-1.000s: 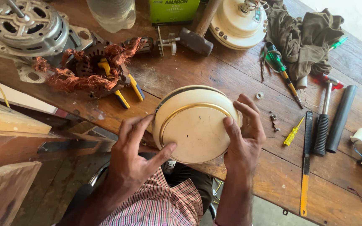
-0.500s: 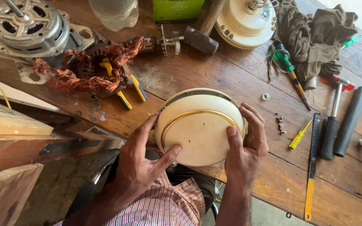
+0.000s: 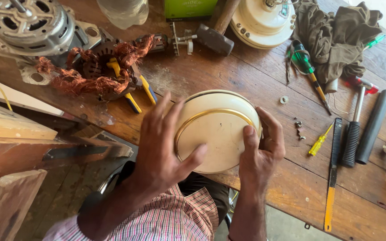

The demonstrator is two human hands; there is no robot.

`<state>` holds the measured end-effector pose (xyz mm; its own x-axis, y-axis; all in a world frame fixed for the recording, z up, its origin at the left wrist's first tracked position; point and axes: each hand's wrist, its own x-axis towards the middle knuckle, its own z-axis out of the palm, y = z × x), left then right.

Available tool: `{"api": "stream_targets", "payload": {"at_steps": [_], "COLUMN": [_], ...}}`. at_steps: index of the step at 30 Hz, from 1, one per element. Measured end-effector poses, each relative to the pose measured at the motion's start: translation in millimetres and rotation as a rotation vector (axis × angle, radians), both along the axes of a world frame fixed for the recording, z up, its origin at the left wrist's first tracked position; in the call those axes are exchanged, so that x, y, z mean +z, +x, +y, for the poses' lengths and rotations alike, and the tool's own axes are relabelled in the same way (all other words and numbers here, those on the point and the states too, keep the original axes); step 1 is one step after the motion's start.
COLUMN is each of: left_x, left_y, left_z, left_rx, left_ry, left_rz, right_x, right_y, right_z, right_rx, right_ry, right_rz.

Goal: The person works on a ceiling fan motor at a wooden workbench. They handle the wound stator assembly, press a bearing into the fan's rear housing cover, tap it with a mallet, then align the cover over the stator and hammer it into place to reassemble the motor.

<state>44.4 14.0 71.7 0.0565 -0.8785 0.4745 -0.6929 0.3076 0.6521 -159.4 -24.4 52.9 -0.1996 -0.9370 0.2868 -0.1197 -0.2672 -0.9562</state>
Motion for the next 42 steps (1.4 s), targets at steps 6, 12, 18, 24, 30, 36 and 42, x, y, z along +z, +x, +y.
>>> {"api": "stream_targets", "payload": {"at_steps": [6,12,18,24,30,36,42], "left_x": [23,21,13,9,6,-18,-35], "left_y": [-21,-17,-14,-9,4,18,27], "left_z": [-43,-49,-49,-46,-15,-6,3], "left_rx": [-0.023,-0.06,-0.046,-0.068,-0.165,-0.258,-0.289], "left_ry": [-0.151,-0.075,-0.14,-0.199,-0.397,-0.715,-0.781], "left_rz": [-0.202,-0.161,-0.122,-0.076,-0.027,-0.035,-0.053], "right_x": [3,7,6,10,5,-5,-5], "right_y": [5,8,5,10,9,15,5], "right_z": [1,1,-3,5,37,59,74], "right_rx": [-0.013,0.036,0.09,0.006,-0.061,-0.007,0.144], "right_ry": [-0.012,0.068,0.005,-0.03,-0.289,-0.574,-0.539], "right_rz": [0.023,0.026,0.137,0.217,0.371,0.462,0.468]}}
